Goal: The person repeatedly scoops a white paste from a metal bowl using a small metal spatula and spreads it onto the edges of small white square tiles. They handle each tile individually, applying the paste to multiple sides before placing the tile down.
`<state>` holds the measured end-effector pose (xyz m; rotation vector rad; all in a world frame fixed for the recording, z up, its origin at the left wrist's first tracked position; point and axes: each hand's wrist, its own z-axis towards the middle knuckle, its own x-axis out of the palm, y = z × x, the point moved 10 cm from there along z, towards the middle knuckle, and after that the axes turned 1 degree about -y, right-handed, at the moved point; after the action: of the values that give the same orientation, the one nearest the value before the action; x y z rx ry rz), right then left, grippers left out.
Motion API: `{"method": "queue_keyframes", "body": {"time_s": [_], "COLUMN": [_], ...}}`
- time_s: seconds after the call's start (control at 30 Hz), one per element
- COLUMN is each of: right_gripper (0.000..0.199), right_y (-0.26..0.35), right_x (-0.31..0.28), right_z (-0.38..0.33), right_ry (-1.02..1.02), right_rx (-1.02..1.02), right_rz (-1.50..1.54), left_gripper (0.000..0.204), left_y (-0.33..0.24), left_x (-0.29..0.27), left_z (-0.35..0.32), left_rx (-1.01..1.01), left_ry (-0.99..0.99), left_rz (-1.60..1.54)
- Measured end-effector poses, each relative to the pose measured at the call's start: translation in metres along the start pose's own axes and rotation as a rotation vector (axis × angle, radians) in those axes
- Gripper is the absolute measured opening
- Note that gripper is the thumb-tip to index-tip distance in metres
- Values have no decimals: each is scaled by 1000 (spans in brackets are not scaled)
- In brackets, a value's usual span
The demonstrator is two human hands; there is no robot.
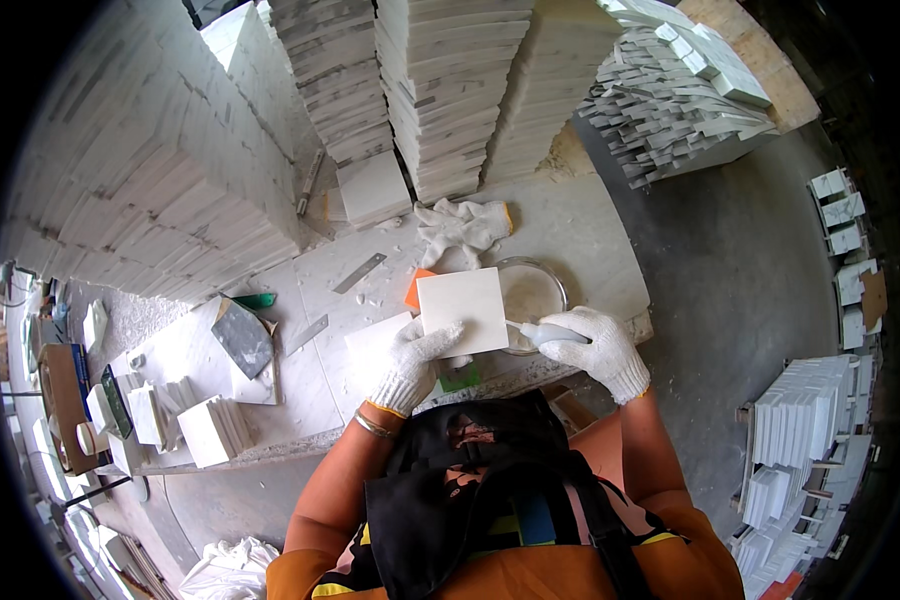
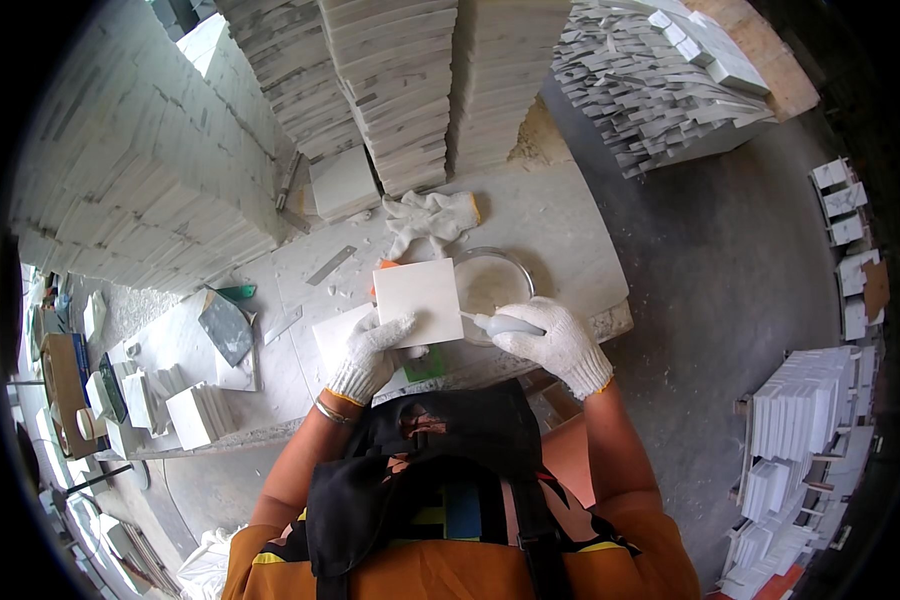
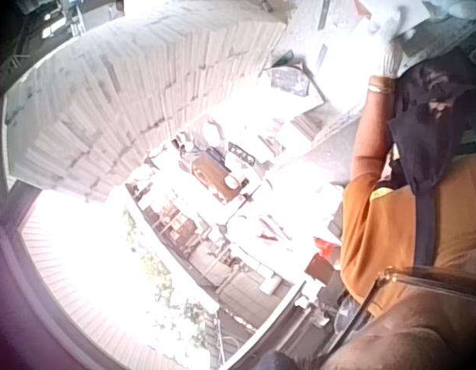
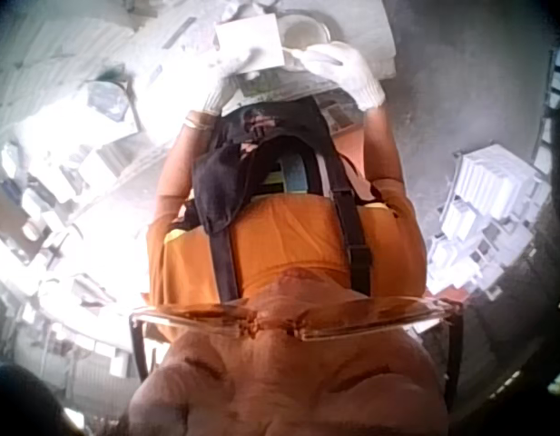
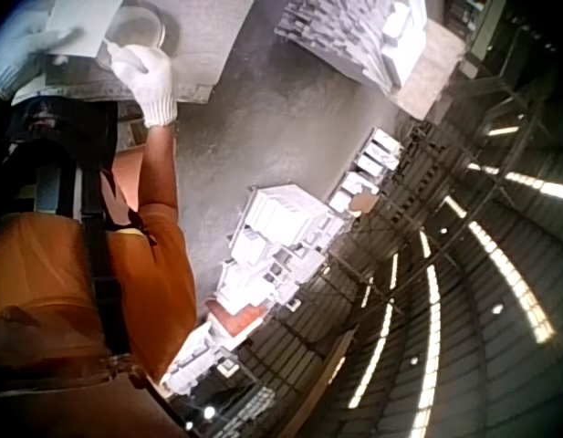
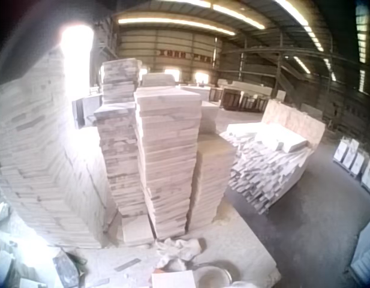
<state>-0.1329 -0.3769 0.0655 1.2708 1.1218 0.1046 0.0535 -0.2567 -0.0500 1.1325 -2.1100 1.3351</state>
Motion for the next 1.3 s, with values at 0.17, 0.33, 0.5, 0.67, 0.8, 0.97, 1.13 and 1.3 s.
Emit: {"method": "queue_keyframes", "body": {"time_s": [0.17,0.33,0.5,0.67,0.8,0.97,1.13,1.3], "right_gripper": [38,38,37,37,39,45,49,39], "right_y": [-1,-1,-1,-10,-24,-41,-78,-118], "right_x": [0,0,0,0,-3,-35,-69,-70], "right_z": [0,1,1,1,0,9,27,54], "right_ry": [5,10,7,-3,11,-195,-406,-448], "right_rx": [-1,12,-7,48,175,208,172,191], "right_rz": [-1,6,5,135,293,364,208,201], "left_gripper": [34,33,33,33,34,37,42,40], "left_y": [1,1,0,-2,0,-1,0,-4], "left_x": [0,-1,1,3,0,3,3,7], "left_z": [0,-1,-2,-3,-2,0,0,-3], "left_rx": [-7,-12,-16,-11,-5,-6,-2,0], "left_ry": [-12,-19,-27,-20,-3,-4,-30,-69], "left_rz": [-8,-11,-1,-1,3,23,38,64]}}
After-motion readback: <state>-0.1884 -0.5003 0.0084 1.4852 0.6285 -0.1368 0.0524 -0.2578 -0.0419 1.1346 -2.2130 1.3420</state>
